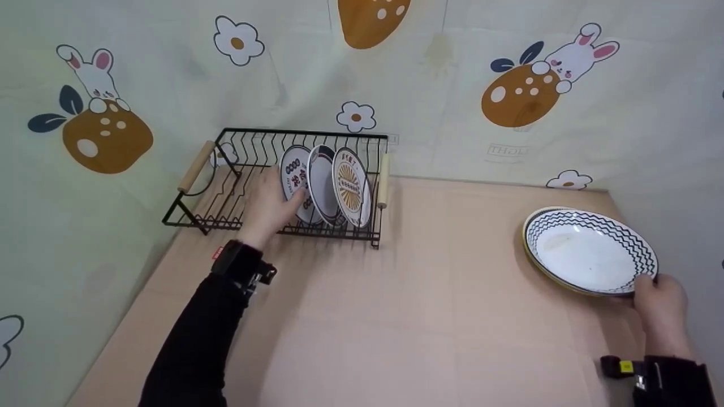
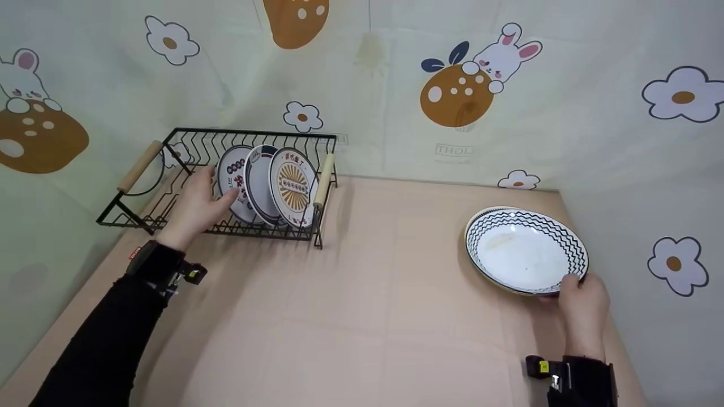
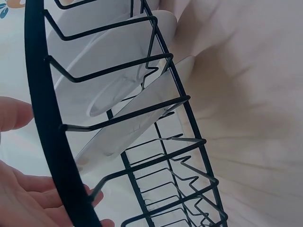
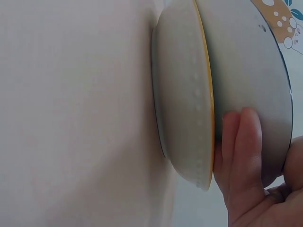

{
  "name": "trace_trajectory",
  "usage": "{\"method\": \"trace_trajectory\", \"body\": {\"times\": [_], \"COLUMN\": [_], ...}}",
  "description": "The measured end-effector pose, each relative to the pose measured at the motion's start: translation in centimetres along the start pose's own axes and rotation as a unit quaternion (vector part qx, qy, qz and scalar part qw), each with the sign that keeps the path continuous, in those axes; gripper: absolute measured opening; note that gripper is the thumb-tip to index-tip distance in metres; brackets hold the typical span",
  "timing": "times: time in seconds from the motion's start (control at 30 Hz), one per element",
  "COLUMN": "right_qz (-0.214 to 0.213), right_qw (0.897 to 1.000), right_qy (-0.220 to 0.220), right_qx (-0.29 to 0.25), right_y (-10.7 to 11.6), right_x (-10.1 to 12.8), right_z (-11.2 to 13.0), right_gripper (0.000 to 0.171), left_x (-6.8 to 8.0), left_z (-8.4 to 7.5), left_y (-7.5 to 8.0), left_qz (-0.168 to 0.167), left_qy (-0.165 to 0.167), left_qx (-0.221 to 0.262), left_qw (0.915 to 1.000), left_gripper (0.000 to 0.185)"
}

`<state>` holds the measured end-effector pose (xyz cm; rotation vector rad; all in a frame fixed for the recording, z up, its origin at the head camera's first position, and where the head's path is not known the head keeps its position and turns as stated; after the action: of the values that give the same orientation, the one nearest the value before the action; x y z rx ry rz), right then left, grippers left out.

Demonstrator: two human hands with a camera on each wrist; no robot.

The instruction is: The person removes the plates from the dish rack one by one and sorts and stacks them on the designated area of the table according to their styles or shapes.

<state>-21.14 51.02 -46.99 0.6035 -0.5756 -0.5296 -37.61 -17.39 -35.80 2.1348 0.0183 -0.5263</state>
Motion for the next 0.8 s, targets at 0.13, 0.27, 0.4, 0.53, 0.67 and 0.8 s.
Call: {"method": "trace_trajectory", "body": {"times": [0.13,0.27,0.4,0.53,0.67,0.8], "right_qz": [-0.009,-0.028,-0.036,-0.048,-0.054,-0.042], "right_qw": [1.0,0.997,0.994,0.99,0.985,0.985], "right_qy": [0.021,0.046,0.051,0.067,0.088,0.086], "right_qx": [0.012,0.055,0.088,0.113,0.137,0.147], "right_y": [0.2,0.5,0.7,0.7,0.6,0.4], "right_x": [0.0,0.0,-0.2,-0.2,0.0,0.0], "right_z": [0.3,0.8,1.0,1.3,1.6,1.5], "right_gripper": [0.056,0.052,0.047,0.041,0.037,0.037], "left_x": [-0.3,-0.8,-1.2,-1.3,-1.4,-1.4], "left_z": [0.1,0.3,0.6,0.8,1.1,1.4], "left_y": [-0.1,-0.2,-0.3,-0.5,-0.9,-1.0], "left_qz": [0.007,0.014,0.021,0.037,0.061,0.073], "left_qy": [0.005,0.011,0.018,0.031,0.045,0.05], "left_qx": [-0.009,-0.013,-0.013,-0.009,-0.004,-0.007], "left_qw": [0.9999,0.9998,0.9995,0.9988,0.9971,0.9961], "left_gripper": [0.075,0.076,0.077,0.078,0.08,0.079]}}
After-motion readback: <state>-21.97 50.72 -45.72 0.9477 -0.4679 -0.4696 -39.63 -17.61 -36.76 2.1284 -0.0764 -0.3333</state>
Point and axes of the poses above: each hand's wrist, its own x-axis away from the middle knuckle, its own y-axis out of the back of the hand, z = x × y, the point moved 10 cm from there along -x, towards the middle knuckle, and after that the axes turned 10 degrees about -y, right-handed, at the moved point
